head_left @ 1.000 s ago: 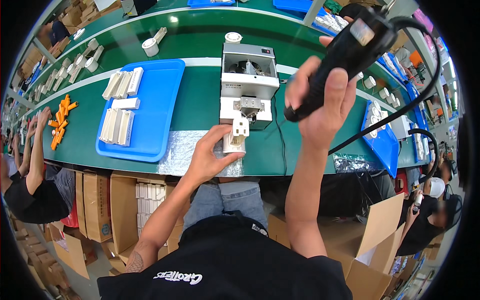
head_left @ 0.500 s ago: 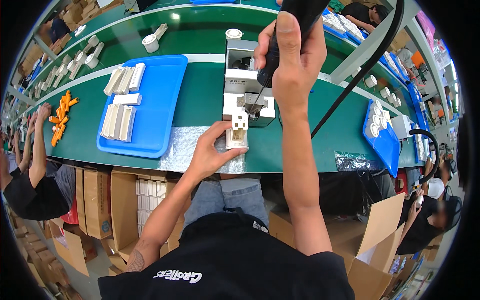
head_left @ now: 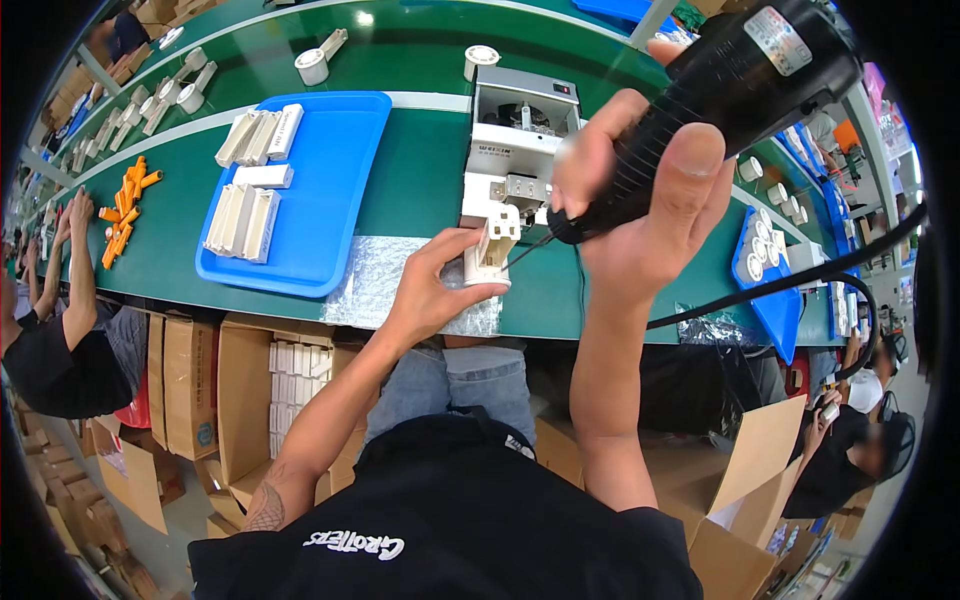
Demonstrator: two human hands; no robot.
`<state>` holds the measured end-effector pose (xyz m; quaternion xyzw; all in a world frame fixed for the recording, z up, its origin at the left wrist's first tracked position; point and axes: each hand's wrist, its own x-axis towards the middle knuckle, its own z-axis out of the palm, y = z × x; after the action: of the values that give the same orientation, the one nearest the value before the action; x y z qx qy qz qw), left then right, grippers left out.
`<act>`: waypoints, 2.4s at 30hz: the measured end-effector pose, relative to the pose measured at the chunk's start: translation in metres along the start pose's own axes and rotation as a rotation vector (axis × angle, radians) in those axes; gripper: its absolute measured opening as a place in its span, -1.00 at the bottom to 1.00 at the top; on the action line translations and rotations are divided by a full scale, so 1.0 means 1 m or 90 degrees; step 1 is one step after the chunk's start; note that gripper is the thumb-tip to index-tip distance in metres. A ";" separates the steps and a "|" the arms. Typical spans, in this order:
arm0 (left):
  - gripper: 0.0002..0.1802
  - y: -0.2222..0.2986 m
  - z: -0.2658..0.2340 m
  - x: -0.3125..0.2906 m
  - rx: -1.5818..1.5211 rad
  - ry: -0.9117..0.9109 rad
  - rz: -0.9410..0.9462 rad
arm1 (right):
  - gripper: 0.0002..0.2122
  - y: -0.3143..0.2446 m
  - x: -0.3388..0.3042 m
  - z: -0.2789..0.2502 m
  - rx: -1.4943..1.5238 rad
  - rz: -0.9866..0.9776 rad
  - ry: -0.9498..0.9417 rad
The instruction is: Assembling small electronic fan components at a factory workstation using an electric screwdriver.
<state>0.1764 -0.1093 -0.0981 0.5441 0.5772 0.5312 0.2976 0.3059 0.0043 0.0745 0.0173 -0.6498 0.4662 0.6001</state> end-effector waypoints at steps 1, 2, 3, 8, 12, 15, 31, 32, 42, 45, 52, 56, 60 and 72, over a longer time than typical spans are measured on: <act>-0.24 0.000 0.000 0.000 0.005 0.005 0.007 | -0.41 0.001 0.000 0.006 0.036 -0.008 -0.017; -0.24 -0.001 0.000 0.000 0.006 0.006 0.006 | -0.40 0.003 0.000 0.010 0.073 -0.016 -0.034; -0.23 -0.002 0.000 -0.001 0.001 0.009 0.005 | -0.40 0.004 -0.001 0.011 0.074 -0.016 -0.034; -0.22 -0.001 0.002 0.001 -0.005 0.006 0.013 | -0.51 0.016 -0.005 0.016 0.036 -0.043 -0.018; -0.22 0.001 -0.001 0.000 0.002 0.006 0.006 | -0.60 0.022 -0.006 0.016 0.066 -0.035 -0.013; -0.22 0.000 -0.001 0.000 -0.007 0.005 0.009 | -0.47 0.021 -0.007 0.012 -0.042 -0.046 -0.045; -0.36 -0.002 0.003 -0.001 -0.008 0.042 0.030 | -0.34 -0.012 0.012 -0.004 -0.074 0.020 -0.103; -0.36 -0.002 0.004 -0.001 -0.010 0.038 0.033 | -0.34 -0.015 0.018 -0.012 -0.102 -0.020 -0.072; -0.36 0.001 0.002 0.001 0.020 0.015 0.034 | -0.53 0.018 0.068 -0.052 -0.073 -0.270 0.113; -0.31 -0.002 0.002 -0.002 0.009 -0.004 0.020 | -0.75 0.052 0.075 -0.067 -0.123 -0.225 0.022; -0.30 0.001 0.002 0.000 -0.010 -0.014 0.014 | -0.57 0.011 0.053 -0.049 -0.165 -0.374 0.100; -0.31 -0.002 -0.001 0.002 0.003 -0.006 0.002 | -0.54 -0.031 0.040 0.027 -0.135 -0.050 0.260; -0.31 -0.003 0.003 0.003 -0.007 -0.017 0.000 | -0.53 -0.005 0.034 0.014 -0.023 0.001 0.177; -0.45 -0.005 0.003 0.000 -0.035 0.003 0.003 | -0.57 0.027 0.030 0.007 -0.077 0.055 0.080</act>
<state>0.1776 -0.1076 -0.1033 0.5358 0.5619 0.5487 0.3100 0.2760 0.0313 0.0836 -0.0763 -0.6380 0.4513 0.6192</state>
